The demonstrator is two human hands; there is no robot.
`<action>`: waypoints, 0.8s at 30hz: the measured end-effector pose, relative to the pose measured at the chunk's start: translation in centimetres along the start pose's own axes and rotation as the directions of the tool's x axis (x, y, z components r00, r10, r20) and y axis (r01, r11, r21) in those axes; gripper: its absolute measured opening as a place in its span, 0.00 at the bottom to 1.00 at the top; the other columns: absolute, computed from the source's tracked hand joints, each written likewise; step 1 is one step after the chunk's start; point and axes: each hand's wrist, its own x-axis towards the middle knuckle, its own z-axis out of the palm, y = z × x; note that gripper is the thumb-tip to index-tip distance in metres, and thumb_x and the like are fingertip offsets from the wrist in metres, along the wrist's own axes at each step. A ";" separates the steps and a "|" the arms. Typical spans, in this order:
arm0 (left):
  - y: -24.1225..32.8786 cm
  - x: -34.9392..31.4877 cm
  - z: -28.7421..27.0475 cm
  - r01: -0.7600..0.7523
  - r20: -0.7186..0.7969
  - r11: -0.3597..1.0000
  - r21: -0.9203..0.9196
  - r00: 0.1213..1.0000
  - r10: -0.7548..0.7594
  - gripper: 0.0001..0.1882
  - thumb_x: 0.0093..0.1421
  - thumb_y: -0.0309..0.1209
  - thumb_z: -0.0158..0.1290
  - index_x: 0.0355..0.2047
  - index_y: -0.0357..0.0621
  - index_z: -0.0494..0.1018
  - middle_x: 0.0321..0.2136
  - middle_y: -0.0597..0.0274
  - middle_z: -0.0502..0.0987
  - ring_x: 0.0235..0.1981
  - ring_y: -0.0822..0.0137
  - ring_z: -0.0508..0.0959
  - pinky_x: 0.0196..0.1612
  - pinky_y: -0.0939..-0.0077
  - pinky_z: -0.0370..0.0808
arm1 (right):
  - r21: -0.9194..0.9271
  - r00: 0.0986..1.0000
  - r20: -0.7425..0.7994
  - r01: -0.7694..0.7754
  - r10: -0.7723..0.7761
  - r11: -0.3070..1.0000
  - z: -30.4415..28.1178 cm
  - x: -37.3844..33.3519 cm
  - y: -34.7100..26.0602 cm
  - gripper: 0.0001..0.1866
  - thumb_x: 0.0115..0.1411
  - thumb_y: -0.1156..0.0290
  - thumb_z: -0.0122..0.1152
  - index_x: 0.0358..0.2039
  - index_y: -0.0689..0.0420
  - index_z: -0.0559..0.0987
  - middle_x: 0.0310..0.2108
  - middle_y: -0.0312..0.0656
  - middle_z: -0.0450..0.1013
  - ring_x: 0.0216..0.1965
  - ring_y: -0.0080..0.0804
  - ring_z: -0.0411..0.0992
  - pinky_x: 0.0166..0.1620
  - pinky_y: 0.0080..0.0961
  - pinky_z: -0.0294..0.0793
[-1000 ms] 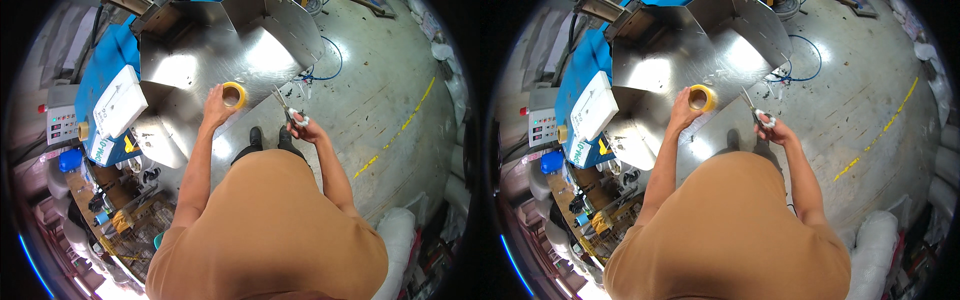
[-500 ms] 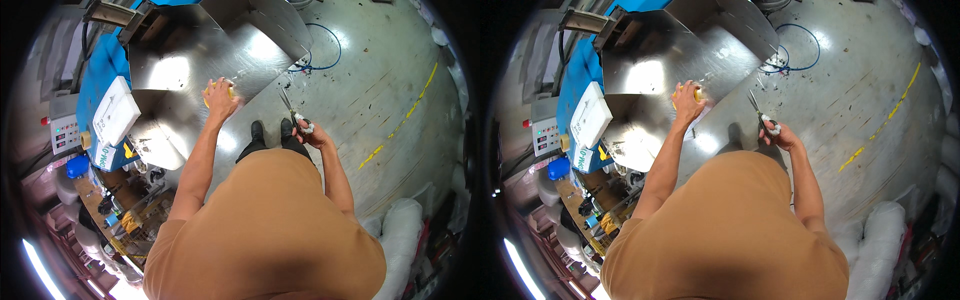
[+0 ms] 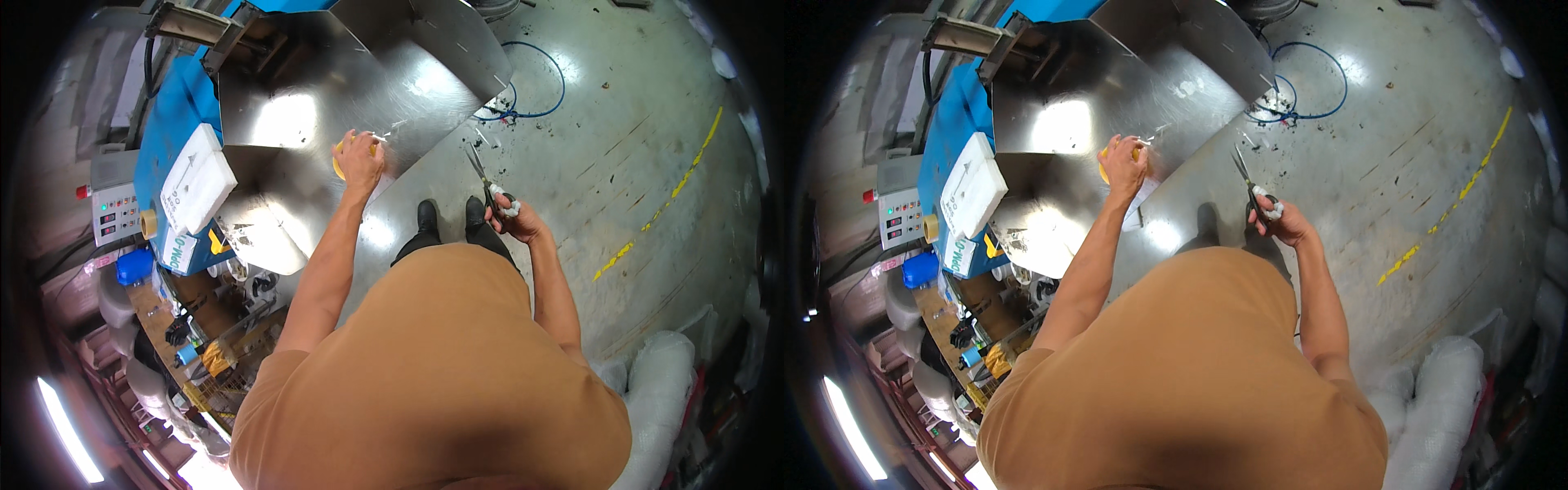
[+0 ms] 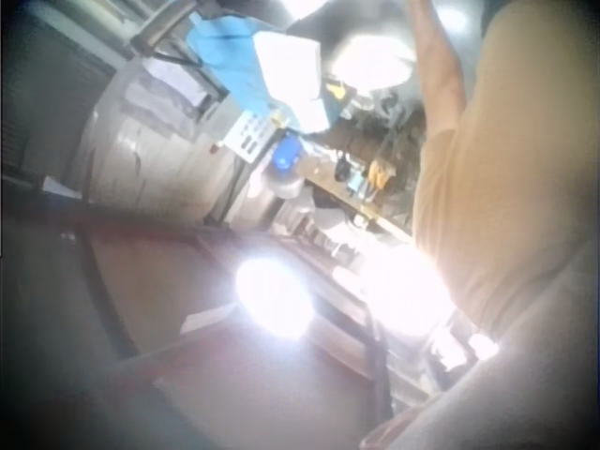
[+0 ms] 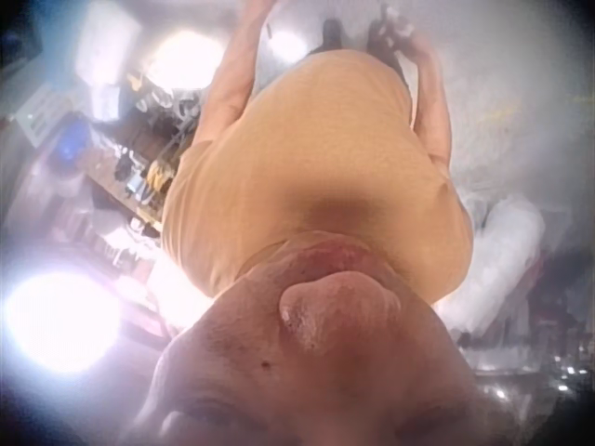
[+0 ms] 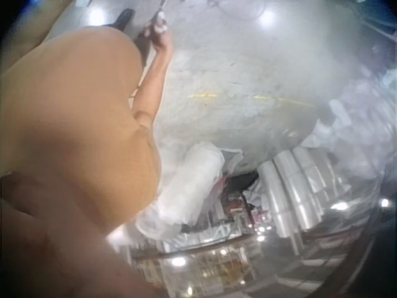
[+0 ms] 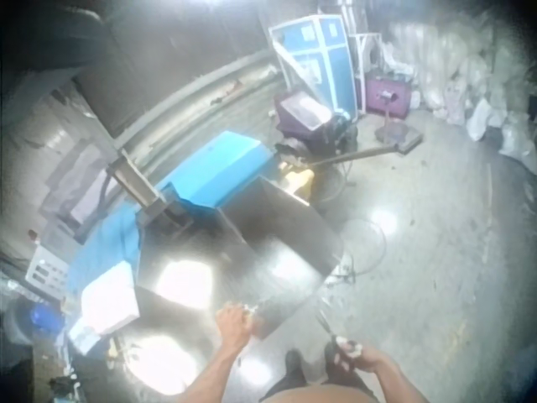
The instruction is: The person walks through a warehouse carrying two rolls of yellow tape. They use a pair of scissors to cut a strip from one of the rolls. The person then places the tape roll on a metal machine and wipes the surface of a nearby black tray with their hand.
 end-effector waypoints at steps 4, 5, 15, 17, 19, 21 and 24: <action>0.4 1.2 -1.3 0.125 0.007 0.982 -0.141 0.992 -0.125 0.28 0.59 0.48 0.66 0.54 0.49 0.77 0.58 0.60 0.77 0.67 0.53 0.69 0.66 0.28 0.55 | -0.043 1.000 -0.002 0.001 -0.001 0.999 -0.6 -1.1 -0.5 0.30 0.65 0.36 0.63 0.33 0.55 0.83 0.22 0.34 0.75 0.22 0.21 0.72 0.25 0.20 0.62; 0.6 1.5 -2.1 0.163 0.025 0.968 -0.188 0.987 -0.162 0.30 0.59 0.49 0.66 0.56 0.48 0.76 0.59 0.59 0.77 0.68 0.52 0.69 0.66 0.27 0.55 | -0.033 1.000 -0.017 0.010 -0.011 0.999 -0.9 -1.4 -0.2 0.30 0.65 0.36 0.64 0.33 0.55 0.83 0.22 0.34 0.75 0.22 0.21 0.72 0.25 0.20 0.62; 10.1 5.3 -1.9 -0.074 0.273 0.993 -0.096 0.957 0.098 0.29 0.59 0.40 0.64 0.60 0.48 0.76 0.61 0.42 0.73 0.59 0.42 0.74 0.58 0.49 0.75 | -0.003 1.000 -0.024 0.011 -0.011 1.000 -3.7 -3.2 1.1 0.30 0.67 0.38 0.64 0.36 0.57 0.82 0.25 0.38 0.78 0.23 0.26 0.72 0.28 0.23 0.64; 11.2 7.0 2.2 -0.037 0.230 0.984 -0.172 0.970 0.077 0.19 0.60 0.33 0.61 0.52 0.47 0.81 0.52 0.43 0.79 0.54 0.43 0.78 0.54 0.51 0.77 | -0.021 0.996 -0.084 0.020 -0.022 1.000 -3.9 -3.8 0.9 0.31 0.68 0.37 0.62 0.36 0.58 0.83 0.23 0.38 0.77 0.23 0.25 0.71 0.29 0.22 0.64; 12.2 7.3 2.8 -0.040 0.129 0.946 -0.321 0.988 0.085 0.13 0.60 0.28 0.58 0.45 0.44 0.83 0.44 0.44 0.82 0.49 0.44 0.81 0.51 0.53 0.78 | -0.052 0.991 -0.119 0.059 -0.065 0.997 -4.6 -4.1 1.1 0.29 0.69 0.40 0.61 0.39 0.60 0.83 0.24 0.39 0.78 0.24 0.24 0.70 0.29 0.22 0.64; 14.1 7.2 1.8 -0.141 -0.026 0.841 -0.522 0.988 0.149 0.10 0.61 0.24 0.54 0.38 0.40 0.84 0.37 0.46 0.84 0.44 0.45 0.83 0.49 0.54 0.79 | -0.045 0.981 -0.176 0.074 -0.081 0.996 -5.1 -4.7 1.3 0.28 0.70 0.42 0.62 0.40 0.60 0.83 0.25 0.39 0.78 0.24 0.23 0.69 0.29 0.22 0.64; 16.7 8.9 -2.0 0.138 0.087 0.670 -0.730 0.990 -0.109 0.13 0.64 0.24 0.52 0.45 0.41 0.84 0.38 0.51 0.86 0.36 0.61 0.84 0.41 0.64 0.81 | -0.070 0.979 -0.187 0.064 -0.077 0.995 -6.1 -5.2 1.2 0.24 0.70 0.48 0.66 0.43 0.61 0.83 0.29 0.39 0.79 0.27 0.22 0.71 0.31 0.21 0.66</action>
